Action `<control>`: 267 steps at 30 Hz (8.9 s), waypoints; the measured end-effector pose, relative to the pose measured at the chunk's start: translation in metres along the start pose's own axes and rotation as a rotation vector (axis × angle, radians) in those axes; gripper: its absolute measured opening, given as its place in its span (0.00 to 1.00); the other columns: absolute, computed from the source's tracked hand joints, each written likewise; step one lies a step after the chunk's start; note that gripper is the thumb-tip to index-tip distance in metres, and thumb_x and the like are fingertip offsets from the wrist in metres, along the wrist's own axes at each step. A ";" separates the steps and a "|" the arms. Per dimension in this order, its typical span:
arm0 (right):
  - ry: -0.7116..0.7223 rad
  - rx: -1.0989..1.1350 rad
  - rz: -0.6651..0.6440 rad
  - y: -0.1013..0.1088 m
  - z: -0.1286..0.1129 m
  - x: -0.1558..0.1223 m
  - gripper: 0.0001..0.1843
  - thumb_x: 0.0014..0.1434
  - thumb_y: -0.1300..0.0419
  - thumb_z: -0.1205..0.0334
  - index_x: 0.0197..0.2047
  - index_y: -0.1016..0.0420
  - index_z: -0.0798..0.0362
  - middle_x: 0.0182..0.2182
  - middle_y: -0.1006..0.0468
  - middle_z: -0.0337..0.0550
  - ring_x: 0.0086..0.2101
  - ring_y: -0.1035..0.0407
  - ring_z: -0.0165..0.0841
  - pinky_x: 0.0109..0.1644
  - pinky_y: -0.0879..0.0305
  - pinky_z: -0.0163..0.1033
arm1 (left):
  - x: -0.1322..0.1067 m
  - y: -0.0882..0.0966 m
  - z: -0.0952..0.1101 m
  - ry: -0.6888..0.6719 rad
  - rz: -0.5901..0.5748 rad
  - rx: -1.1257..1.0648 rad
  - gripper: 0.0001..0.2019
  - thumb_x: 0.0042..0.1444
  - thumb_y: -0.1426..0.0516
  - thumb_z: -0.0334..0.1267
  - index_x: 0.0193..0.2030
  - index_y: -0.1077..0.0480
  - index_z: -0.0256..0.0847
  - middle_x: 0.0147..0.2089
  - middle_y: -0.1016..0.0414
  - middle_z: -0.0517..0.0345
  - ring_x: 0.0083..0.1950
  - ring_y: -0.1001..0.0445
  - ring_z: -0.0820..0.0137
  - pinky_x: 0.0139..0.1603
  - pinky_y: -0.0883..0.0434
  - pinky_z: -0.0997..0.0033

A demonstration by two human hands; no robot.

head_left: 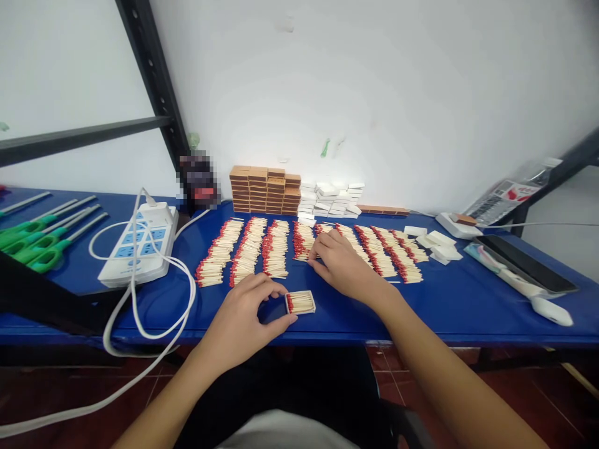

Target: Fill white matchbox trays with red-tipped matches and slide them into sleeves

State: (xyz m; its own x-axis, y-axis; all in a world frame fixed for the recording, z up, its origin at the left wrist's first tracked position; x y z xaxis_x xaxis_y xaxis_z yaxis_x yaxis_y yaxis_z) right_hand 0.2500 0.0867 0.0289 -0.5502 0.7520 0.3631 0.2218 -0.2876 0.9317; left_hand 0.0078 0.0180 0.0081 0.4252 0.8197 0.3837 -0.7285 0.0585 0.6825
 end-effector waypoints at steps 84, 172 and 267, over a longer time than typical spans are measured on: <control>-0.124 -0.028 -0.039 0.002 0.016 -0.011 0.06 0.74 0.39 0.63 0.41 0.23 0.52 0.47 0.23 0.53 0.51 0.34 0.50 0.56 0.36 0.54 | -0.001 0.000 -0.001 -0.003 -0.001 -0.002 0.11 0.63 0.29 0.41 0.49 0.21 0.46 0.47 0.20 0.59 0.50 0.21 0.63 0.53 0.27 0.61; -0.091 0.086 0.010 -0.003 -0.004 -0.001 0.06 0.74 0.40 0.64 0.47 0.20 0.52 0.47 0.22 0.53 0.52 0.33 0.49 0.60 0.33 0.56 | 0.000 0.000 0.000 0.002 -0.010 0.012 0.10 0.63 0.29 0.42 0.48 0.21 0.47 0.46 0.20 0.58 0.48 0.21 0.62 0.51 0.27 0.60; 0.053 0.392 0.068 0.019 -0.057 -0.044 0.07 0.76 0.40 0.66 0.47 0.20 0.50 0.46 0.22 0.49 0.50 0.31 0.43 0.55 0.28 0.51 | -0.001 -0.001 -0.001 -0.015 0.007 0.021 0.10 0.64 0.30 0.42 0.48 0.23 0.46 0.49 0.19 0.56 0.51 0.20 0.61 0.54 0.25 0.60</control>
State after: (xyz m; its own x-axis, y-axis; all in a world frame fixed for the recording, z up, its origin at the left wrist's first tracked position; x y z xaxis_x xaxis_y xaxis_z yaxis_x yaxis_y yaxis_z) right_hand 0.2321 0.0146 0.0313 -0.5623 0.7045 0.4330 0.5438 -0.0795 0.8355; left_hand 0.0076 0.0175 0.0061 0.4283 0.8116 0.3973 -0.7199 0.0407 0.6929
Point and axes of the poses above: each hand's wrist, its own x-axis towards the middle knuckle, its own y-axis out of the back of the hand, z = x × y, the point moved 2 cm from there along x, towards the middle knuckle
